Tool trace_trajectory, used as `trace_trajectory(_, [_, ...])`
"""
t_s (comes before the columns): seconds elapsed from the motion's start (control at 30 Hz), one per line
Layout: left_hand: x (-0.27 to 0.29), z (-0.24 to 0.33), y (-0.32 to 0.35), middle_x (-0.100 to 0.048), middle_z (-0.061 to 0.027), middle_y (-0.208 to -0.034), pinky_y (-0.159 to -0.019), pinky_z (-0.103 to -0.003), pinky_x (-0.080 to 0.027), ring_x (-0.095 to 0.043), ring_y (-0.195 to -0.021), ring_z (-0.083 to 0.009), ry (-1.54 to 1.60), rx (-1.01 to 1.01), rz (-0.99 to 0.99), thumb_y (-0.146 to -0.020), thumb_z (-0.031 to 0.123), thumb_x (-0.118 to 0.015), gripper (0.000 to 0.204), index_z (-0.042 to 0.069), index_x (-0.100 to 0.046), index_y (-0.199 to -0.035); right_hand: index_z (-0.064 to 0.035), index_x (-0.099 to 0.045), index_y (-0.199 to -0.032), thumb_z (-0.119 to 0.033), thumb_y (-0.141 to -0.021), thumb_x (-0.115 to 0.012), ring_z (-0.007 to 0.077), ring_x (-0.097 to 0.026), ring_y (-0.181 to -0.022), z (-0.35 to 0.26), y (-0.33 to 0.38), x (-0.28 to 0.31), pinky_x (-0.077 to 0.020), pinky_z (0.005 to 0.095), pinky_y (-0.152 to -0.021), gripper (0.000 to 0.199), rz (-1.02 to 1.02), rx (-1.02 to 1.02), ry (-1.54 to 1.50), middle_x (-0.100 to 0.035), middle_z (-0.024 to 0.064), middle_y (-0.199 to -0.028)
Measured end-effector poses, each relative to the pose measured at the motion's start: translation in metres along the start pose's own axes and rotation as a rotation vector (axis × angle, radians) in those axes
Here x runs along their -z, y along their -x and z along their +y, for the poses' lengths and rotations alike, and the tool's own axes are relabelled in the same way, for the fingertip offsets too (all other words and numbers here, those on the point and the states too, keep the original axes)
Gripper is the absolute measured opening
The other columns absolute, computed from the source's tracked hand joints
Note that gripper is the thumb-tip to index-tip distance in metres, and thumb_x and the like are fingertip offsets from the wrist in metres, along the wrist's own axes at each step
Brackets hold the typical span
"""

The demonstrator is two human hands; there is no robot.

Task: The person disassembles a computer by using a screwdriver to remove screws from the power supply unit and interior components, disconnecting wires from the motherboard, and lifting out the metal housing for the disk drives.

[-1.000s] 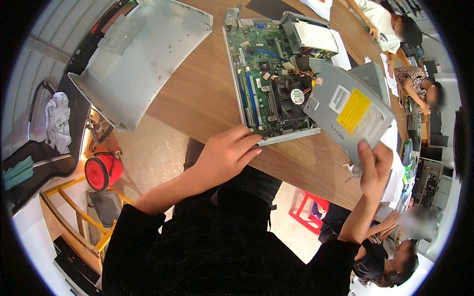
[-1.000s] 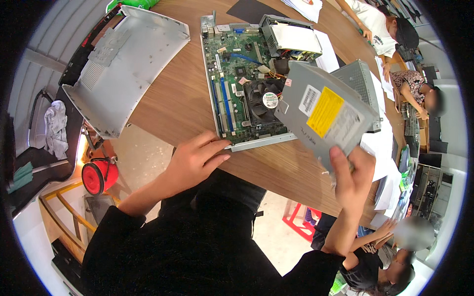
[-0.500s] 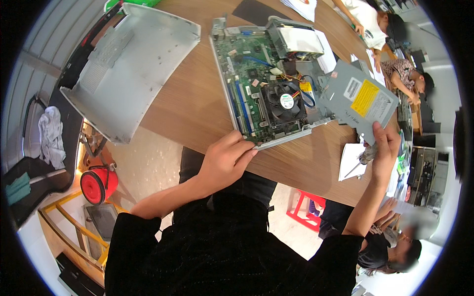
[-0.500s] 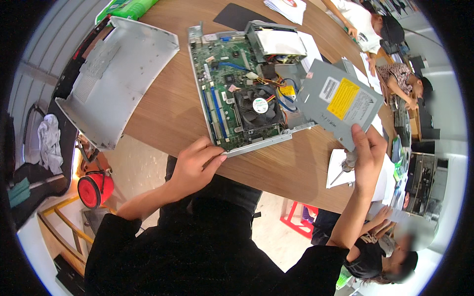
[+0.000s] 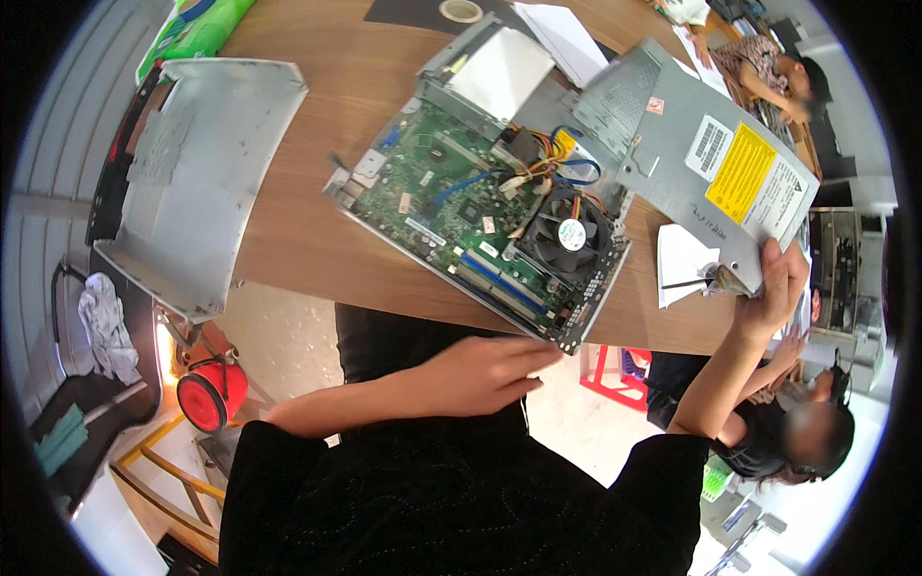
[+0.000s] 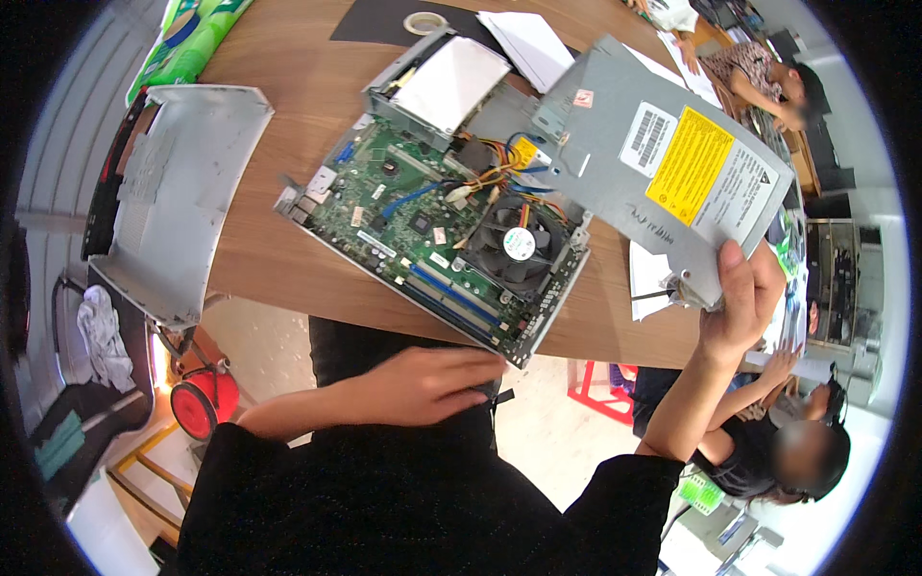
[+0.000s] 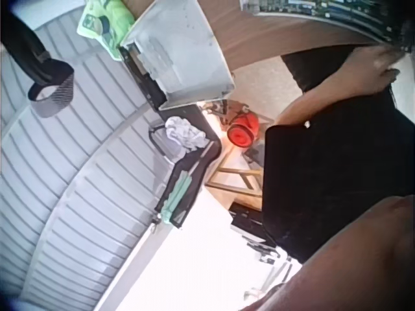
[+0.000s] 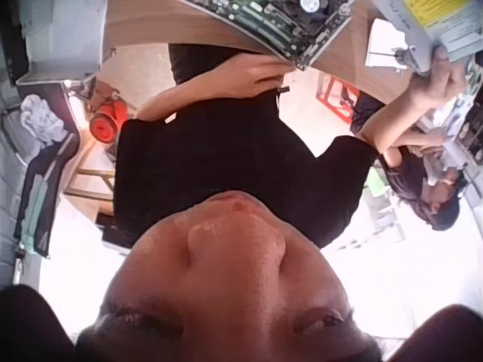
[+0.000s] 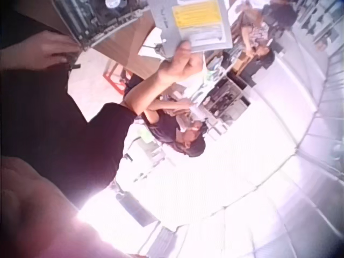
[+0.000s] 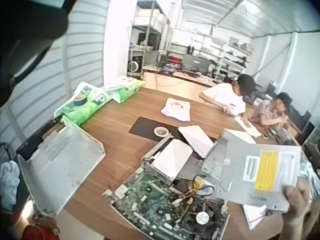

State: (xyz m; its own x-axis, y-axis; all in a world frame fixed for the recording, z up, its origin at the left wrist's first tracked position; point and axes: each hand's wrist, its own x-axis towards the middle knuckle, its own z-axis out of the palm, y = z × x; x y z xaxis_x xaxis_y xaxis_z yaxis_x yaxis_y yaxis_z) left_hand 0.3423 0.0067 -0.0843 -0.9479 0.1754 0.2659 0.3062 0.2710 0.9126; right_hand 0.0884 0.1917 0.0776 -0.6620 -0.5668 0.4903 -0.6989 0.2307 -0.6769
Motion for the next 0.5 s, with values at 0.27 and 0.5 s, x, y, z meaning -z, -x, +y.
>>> trace_trajectory(0.27, [0.175,-0.021,0.034,-0.067,-0.0144,-0.118,-0.094,-0.036,-0.048,-0.063,-0.108,-0.0289,-0.730,0.285,0.838,-0.091,0.008,-0.064,0.034,0.002,-0.062,-0.124,0.0128,-0.065,-0.100,-0.025,-0.091,-0.057,0.0199,-0.060,-0.085,0.000,0.053,0.044,-0.0425,0.0315,-0.080,0.039,0.166,0.096,0.031,-0.069,0.0174,-0.093])
trace_trajectory(0.5, [0.199,-0.087,0.027,-0.068,-0.0087,-0.098,-0.093,-0.028,-0.042,-0.060,-0.108,-0.0190,0.153,0.356,0.692,-0.099,0.019,-0.056,0.023,-0.002,-0.065,-0.095,0.0081,-0.059,-0.102,-0.029,-0.094,-0.049,0.0261,-0.057,-0.075,-0.001,0.051,0.099,-0.0473,0.0388,-0.071,0.039,0.650,-0.018,-0.520,-0.059,0.0191,-0.081])
